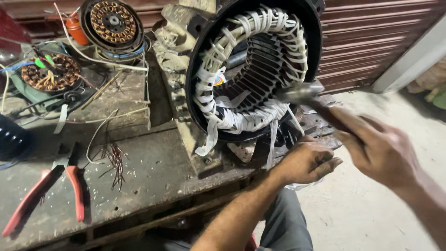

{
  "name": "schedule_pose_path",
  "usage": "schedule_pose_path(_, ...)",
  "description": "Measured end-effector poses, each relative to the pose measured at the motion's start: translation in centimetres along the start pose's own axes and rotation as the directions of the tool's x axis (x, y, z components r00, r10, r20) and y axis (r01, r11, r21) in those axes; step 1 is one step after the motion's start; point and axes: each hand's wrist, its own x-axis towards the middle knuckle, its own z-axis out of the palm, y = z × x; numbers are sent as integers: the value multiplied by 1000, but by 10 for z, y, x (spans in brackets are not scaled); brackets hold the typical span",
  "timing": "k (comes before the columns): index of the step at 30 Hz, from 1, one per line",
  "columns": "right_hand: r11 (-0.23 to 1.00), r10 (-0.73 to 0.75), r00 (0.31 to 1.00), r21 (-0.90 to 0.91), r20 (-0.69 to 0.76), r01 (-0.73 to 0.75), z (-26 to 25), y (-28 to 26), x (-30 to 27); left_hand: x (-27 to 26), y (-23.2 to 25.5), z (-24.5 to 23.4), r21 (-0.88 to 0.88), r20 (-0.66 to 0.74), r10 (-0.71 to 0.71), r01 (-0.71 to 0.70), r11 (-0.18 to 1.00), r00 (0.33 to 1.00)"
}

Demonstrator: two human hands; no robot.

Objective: The person secures white straps around a motor stator using a hammer and a metal rod. They repeatedly position the straps, tap them into place with the hammer, and adjust the tension by hand.

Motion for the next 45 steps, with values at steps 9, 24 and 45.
schedule_pose_path(9, 460, 559, 798, 716, 225, -524, 119, 113, -50, -6, 33, -1, 91, -26, -33, 35, 995, 999)
schedule_pose_path(24, 870, 448, 836, 62, 316, -489, 50, 40, 26, -25, 130, 1, 709, -60, 156, -68, 702, 986)
schedule_pose_path(45, -137, 182, 975, 985, 128, -103, 114, 50, 34, 69, 73, -148, 949, -81, -626, 252, 190, 775)
